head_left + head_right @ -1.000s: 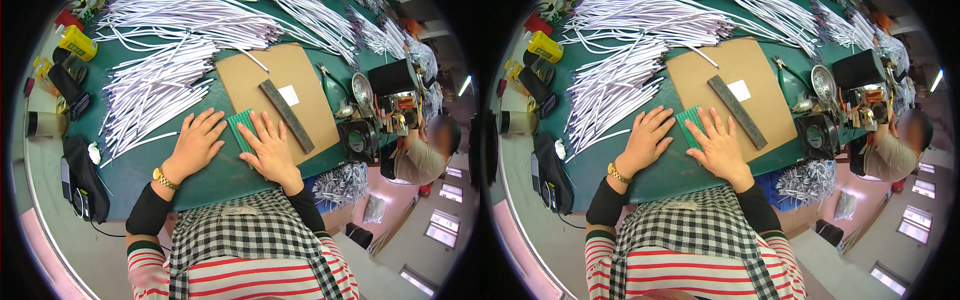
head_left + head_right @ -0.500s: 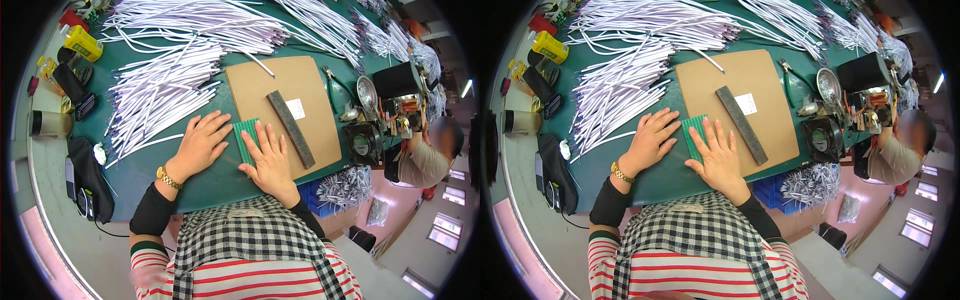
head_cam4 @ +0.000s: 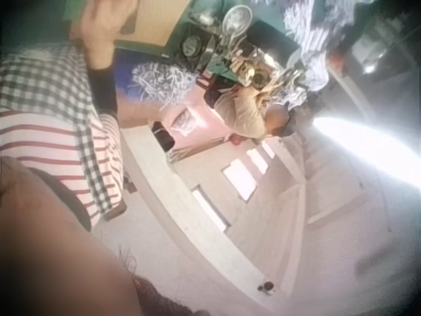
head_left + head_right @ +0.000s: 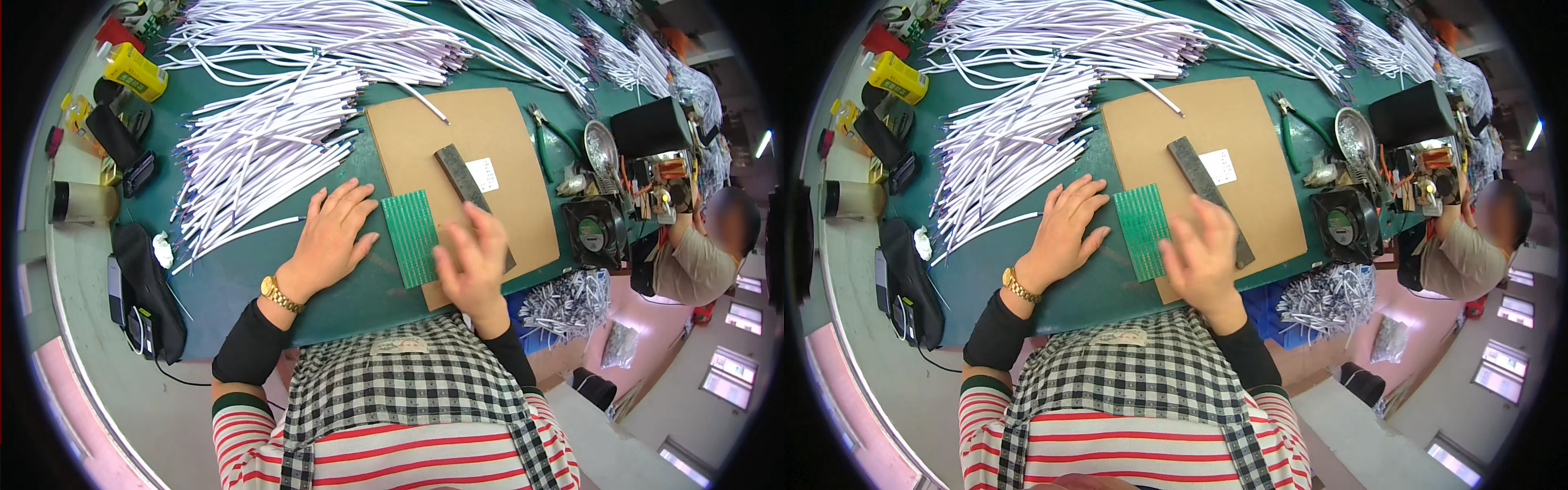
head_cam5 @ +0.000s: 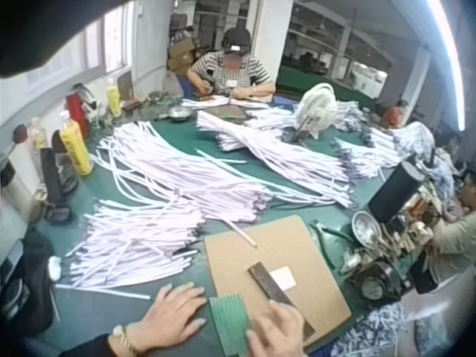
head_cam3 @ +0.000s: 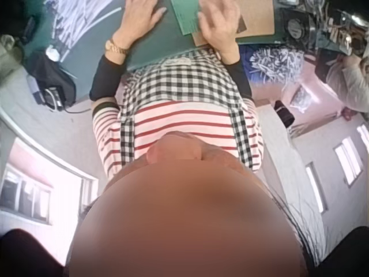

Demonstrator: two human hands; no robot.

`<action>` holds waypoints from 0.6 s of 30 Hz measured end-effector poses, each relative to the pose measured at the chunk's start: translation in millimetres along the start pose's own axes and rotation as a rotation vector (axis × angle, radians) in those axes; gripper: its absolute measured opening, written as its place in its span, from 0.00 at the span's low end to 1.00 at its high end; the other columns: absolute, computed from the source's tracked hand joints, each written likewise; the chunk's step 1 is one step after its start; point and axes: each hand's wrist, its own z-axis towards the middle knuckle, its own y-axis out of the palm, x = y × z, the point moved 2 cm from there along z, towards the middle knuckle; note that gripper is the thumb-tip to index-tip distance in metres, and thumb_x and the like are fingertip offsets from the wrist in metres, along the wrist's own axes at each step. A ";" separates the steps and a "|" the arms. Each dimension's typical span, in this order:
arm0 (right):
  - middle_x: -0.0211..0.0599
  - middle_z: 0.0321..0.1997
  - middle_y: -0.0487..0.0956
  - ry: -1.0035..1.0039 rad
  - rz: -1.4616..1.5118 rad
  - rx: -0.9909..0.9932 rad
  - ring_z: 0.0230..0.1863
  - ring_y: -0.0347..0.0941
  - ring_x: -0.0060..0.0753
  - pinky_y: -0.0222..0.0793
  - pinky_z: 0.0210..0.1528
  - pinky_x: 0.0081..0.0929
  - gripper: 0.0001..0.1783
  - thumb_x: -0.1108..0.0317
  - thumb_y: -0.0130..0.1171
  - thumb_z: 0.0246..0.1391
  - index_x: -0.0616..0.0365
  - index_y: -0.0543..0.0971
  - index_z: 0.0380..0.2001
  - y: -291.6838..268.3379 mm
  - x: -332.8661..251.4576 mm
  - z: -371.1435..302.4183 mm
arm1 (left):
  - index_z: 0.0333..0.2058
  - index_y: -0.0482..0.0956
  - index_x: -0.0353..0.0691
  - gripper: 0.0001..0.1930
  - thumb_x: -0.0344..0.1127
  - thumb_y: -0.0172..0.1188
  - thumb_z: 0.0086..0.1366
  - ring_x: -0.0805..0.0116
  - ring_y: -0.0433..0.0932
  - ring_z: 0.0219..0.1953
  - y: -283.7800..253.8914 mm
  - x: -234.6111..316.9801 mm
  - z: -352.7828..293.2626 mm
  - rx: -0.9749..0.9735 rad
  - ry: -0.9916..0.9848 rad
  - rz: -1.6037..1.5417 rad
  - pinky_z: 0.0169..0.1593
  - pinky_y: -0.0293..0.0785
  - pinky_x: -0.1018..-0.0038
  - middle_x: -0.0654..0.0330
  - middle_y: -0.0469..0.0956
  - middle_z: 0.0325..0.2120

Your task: The person solders multiple white wires to a green printed circuit board using a soldering iron.

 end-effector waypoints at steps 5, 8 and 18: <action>0.47 0.46 0.72 0.246 -0.235 0.033 0.47 0.68 0.51 0.66 0.46 0.42 0.21 0.67 0.64 0.46 0.62 0.75 0.45 -29.7 30.8 7.3 | 0.54 0.66 0.41 0.30 0.39 0.64 0.54 0.57 0.59 0.63 -3.4 4.3 0.5 -0.020 0.002 -0.013 0.61 0.54 0.51 0.56 0.64 0.58; 0.42 0.36 0.73 0.184 -0.238 -0.089 0.35 0.73 0.45 0.69 0.36 0.35 0.23 0.63 0.66 0.44 0.63 0.75 0.43 -33.1 42.9 10.7 | 0.58 0.63 0.41 0.36 0.41 0.67 0.52 0.56 0.57 0.64 -2.3 8.9 1.1 -0.054 -0.008 -0.090 0.63 0.51 0.50 0.57 0.60 0.61; 0.41 0.29 0.73 0.104 -0.092 -0.051 0.27 0.72 0.44 0.70 0.27 0.34 0.19 0.67 0.67 0.39 0.66 0.77 0.36 -21.1 59.0 21.6 | 0.57 0.65 0.44 0.31 0.42 0.64 0.54 0.57 0.56 0.64 4.3 10.7 -1.2 -0.124 0.081 -0.015 0.62 0.52 0.46 0.56 0.60 0.61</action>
